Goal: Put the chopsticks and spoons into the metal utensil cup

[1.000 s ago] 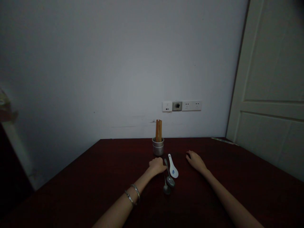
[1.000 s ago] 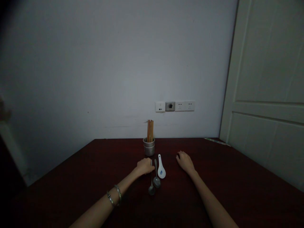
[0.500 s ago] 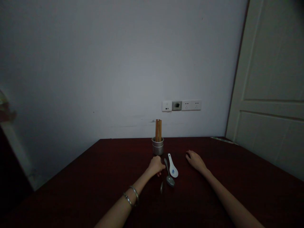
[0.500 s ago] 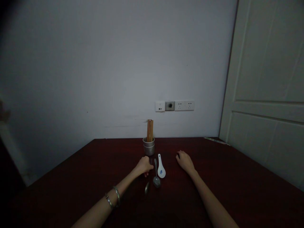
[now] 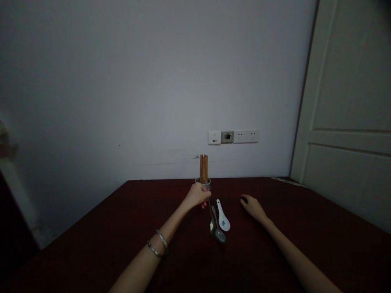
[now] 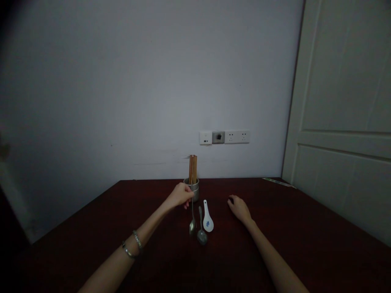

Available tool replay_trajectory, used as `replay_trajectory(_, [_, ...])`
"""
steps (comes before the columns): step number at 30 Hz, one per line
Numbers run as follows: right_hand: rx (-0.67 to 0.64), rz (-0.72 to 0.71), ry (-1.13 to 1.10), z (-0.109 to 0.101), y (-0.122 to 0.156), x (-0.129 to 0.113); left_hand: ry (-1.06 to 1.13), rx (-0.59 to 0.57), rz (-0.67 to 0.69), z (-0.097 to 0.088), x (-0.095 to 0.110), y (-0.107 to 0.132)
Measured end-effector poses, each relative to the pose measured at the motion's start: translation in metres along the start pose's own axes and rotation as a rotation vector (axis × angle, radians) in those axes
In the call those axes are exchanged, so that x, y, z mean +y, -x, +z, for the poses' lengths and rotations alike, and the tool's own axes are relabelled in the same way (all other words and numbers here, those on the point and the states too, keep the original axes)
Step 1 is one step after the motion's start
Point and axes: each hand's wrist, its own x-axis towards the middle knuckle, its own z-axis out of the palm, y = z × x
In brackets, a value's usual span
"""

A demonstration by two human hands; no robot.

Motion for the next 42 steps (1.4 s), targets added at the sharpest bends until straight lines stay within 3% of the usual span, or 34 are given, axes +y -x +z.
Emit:
replay_trajectory(4, [0.111, 0.066, -0.208, -0.013, -0.013, -0.012, 0.025, 0.134, 0.142, -0.029, 0.023, -0.007])
replay_trajectory(9, [0.261, -0.085, -0.533, -0.049, -0.036, -0.079, -0.034, 0.334, 0.345, -0.051, 0.036, -0.018])
replay_trajectory(13, [0.227, -0.207, -0.792, -0.075, -0.043, -0.144, -0.090, 0.415, 0.415, -0.053, 0.033, -0.023])
replay_trajectory(17, [0.104, -0.264, -0.869, -0.082, -0.036, -0.183, -0.137, 0.406, 0.484, -0.052, 0.022, -0.025])
replay_trajectory(23, [-0.197, -0.115, -1.014, -0.070, -0.026, -0.188, -0.124, 0.350, 0.545, -0.059, 0.014, -0.022])
replay_trajectory(29, [-0.339, -0.112, -0.987, -0.064, -0.022, -0.187, -0.031, 0.287, 0.519, -0.061, 0.021, -0.015])
replay_trajectory(34, [-0.314, -0.215, -0.862, -0.065, -0.015, -0.195, -0.016, 0.251, 0.526, -0.058, 0.026, -0.008])
replay_trajectory(42, [-0.118, -0.503, -0.667, -0.072, -0.013, -0.194, 0.091, 0.139, 0.494, -0.062, 0.034, 0.001])
